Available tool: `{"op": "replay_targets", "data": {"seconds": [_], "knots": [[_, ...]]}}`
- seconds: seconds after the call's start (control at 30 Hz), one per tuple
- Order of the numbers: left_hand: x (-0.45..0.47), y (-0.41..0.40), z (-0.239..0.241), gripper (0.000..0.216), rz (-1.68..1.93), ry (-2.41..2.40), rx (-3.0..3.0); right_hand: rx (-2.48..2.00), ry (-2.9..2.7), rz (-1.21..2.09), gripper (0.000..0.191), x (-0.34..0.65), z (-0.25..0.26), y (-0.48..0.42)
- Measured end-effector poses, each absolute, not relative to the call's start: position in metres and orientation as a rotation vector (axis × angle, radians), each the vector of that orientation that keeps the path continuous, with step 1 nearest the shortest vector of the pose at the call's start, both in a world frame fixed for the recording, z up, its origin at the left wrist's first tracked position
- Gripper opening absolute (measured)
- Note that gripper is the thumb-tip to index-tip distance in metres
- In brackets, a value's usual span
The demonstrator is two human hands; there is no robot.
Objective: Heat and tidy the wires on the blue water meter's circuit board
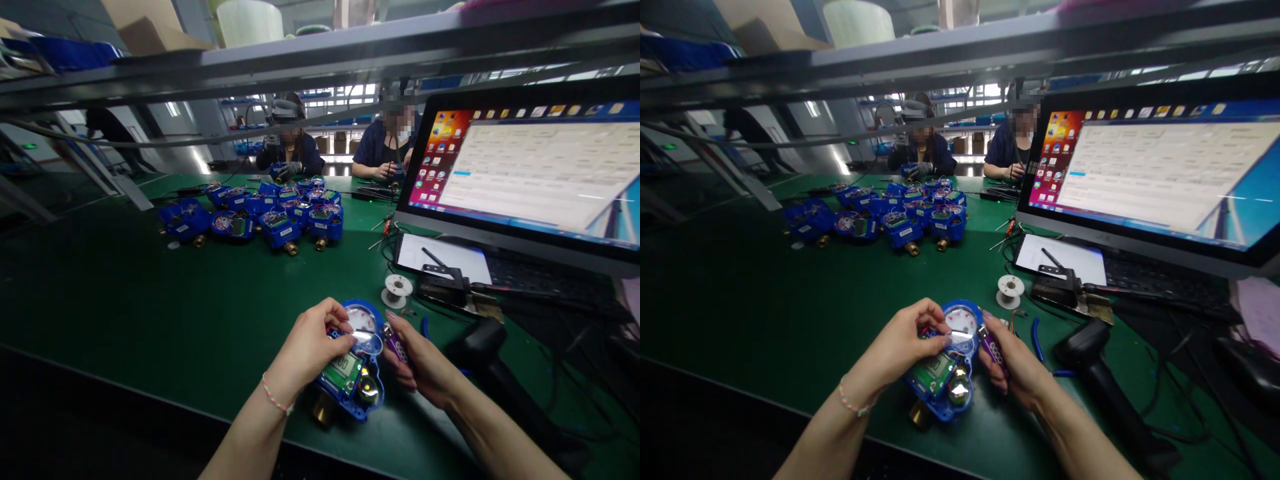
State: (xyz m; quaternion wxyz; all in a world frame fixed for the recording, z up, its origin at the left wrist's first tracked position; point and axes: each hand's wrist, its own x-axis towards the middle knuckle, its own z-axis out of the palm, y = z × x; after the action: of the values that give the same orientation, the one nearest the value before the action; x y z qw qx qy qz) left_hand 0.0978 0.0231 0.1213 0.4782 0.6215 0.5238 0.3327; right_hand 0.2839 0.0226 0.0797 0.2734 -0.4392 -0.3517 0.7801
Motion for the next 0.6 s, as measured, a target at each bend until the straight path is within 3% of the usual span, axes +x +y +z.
{"op": "replay_targets", "data": {"seconds": [0.17, 0.6], "knots": [[0.105, 0.016, 0.126, 0.009, 0.749, 1.496, 1.683, -1.261, -1.037, 2.063, 0.056, 0.291, 0.088, 0.022], [0.125, 0.003, 0.121, 0.01, 0.634, 1.535, 1.985, -1.297, -0.974, 2.078, 0.051, 0.298, 0.064, 0.005]]}}
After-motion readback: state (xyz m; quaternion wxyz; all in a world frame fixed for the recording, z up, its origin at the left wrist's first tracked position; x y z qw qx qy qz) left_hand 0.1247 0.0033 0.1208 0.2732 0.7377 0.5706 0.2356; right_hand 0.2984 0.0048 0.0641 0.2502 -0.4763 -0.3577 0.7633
